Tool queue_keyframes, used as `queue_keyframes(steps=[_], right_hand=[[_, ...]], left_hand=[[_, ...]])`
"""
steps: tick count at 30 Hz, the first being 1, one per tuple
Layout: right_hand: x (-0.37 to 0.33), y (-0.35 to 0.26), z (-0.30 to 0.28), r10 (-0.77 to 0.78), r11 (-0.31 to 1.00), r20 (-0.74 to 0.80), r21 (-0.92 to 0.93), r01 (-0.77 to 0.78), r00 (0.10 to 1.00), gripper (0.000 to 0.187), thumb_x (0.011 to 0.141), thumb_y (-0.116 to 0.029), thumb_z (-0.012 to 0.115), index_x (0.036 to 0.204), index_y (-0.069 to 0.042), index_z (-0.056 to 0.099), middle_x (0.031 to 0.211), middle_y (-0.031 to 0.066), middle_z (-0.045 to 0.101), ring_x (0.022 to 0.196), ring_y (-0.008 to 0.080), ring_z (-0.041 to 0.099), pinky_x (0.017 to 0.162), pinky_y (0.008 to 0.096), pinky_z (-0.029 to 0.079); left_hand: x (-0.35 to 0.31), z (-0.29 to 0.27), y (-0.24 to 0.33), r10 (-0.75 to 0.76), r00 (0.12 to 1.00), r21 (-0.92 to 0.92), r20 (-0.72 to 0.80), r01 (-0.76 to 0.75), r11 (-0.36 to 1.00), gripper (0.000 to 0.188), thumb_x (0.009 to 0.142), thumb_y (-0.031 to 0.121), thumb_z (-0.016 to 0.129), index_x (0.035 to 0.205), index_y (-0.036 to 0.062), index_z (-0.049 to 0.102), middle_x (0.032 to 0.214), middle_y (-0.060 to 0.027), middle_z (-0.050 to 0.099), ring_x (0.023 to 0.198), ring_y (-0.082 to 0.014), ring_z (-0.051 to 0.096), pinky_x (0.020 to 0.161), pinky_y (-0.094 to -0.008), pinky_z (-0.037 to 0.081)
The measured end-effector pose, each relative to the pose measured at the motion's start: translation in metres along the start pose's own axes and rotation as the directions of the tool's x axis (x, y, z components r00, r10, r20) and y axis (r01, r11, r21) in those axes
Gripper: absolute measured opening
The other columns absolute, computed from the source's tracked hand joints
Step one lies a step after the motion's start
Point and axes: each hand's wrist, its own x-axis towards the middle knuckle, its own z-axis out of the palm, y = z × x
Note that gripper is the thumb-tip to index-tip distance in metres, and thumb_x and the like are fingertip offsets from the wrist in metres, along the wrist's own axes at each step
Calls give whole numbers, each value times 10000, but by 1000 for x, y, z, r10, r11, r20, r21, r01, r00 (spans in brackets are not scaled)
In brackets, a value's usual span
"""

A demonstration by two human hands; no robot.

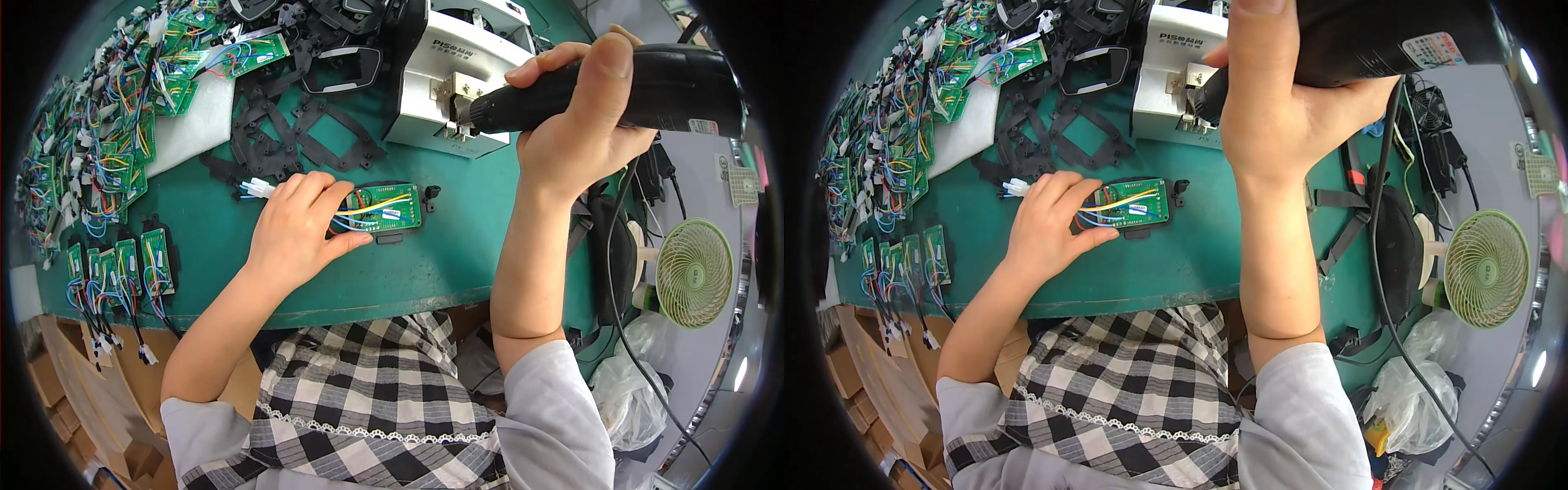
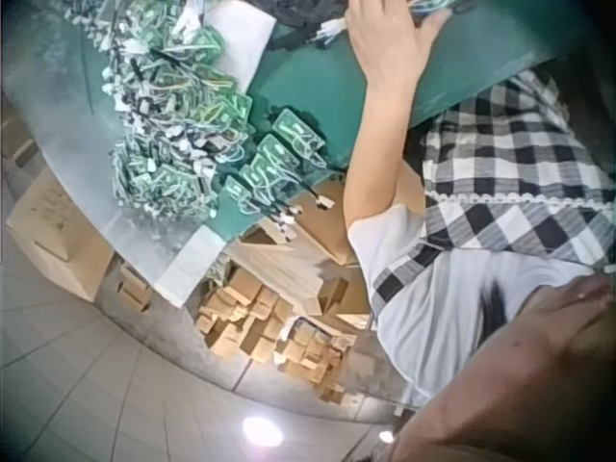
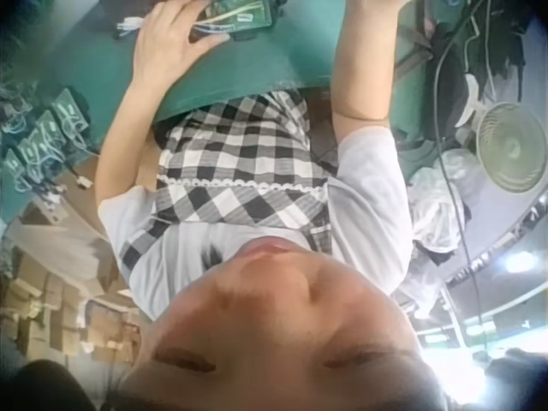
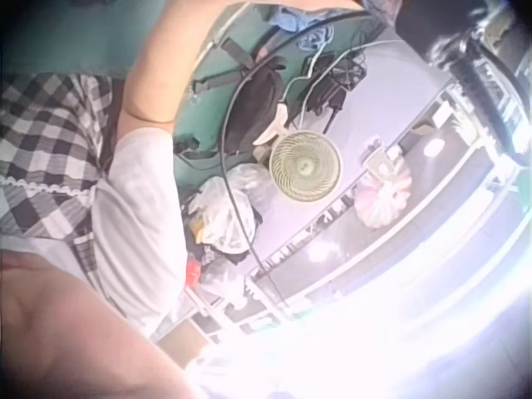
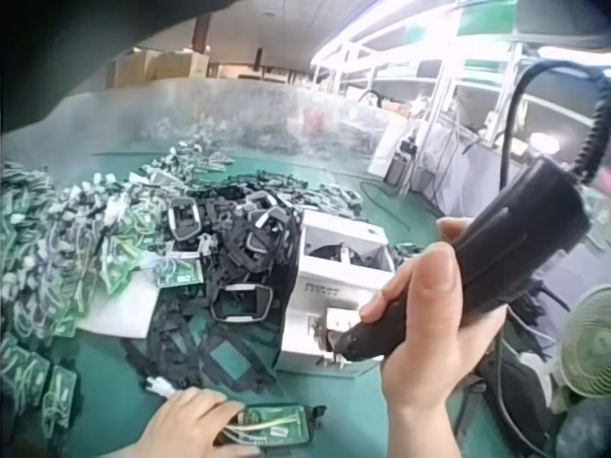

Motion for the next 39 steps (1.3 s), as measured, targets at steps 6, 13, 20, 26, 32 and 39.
queue_keyframes(steps=[6,13,20,26,32,39], right_hand=[[-40,-17,-19,224,971,225,28,-236,948,618,917,-412,557,1205,103,372,649,134,564,454,199,554,425,303,480],[-63,-11,-26,274,941,267,124,-315,924,613,900,-377,602,1203,102,369,680,145,569,457,206,555,441,321,504],[-74,-12,-28,295,937,278,101,-333,914,632,870,-441,636,1172,57,391,678,144,562,477,207,562,455,320,511],[-81,-11,-29,248,952,340,90,-293,907,694,840,-515,652,1163,42,393,661,140,566,499,200,579,470,326,522],[-41,-9,-33,207,974,213,42,-221,955,686,905,-538,525,1212,53,360,652,153,568,474,229,557,464,359,501],[17,3,-26,28,993,65,110,-35,997,627,886,-485,582,1160,55,419,653,168,586,484,248,576,481,370,517]], left_hand=[[0,3,0,15,999,-2,-32,-15,1000,584,632,326,830,1082,12,631,1015,-106,577,896,-287,560,789,-386,466],[-1,3,-1,26,999,22,-25,-26,999,592,631,335,826,1085,5,634,1012,-102,576,882,-282,562,782,-386,468],[-1,3,-3,30,999,5,-31,-29,1000,603,621,322,831,1091,-3,639,999,-100,584,878,-278,566,774,-384,475],[0,2,-4,34,999,-23,-20,-34,999,608,619,307,827,1104,-9,640,1002,-99,590,879,-275,572,773,-379,484],[-2,3,-3,51,998,-17,-40,-52,999,585,617,296,825,1089,4,643,1023,-95,605,887,-273,585,774,-371,492],[-2,3,2,91,995,2,-39,-91,996,452,639,318,805,976,50,665,1018,-62,647,877,-254,616,759,-361,503]])
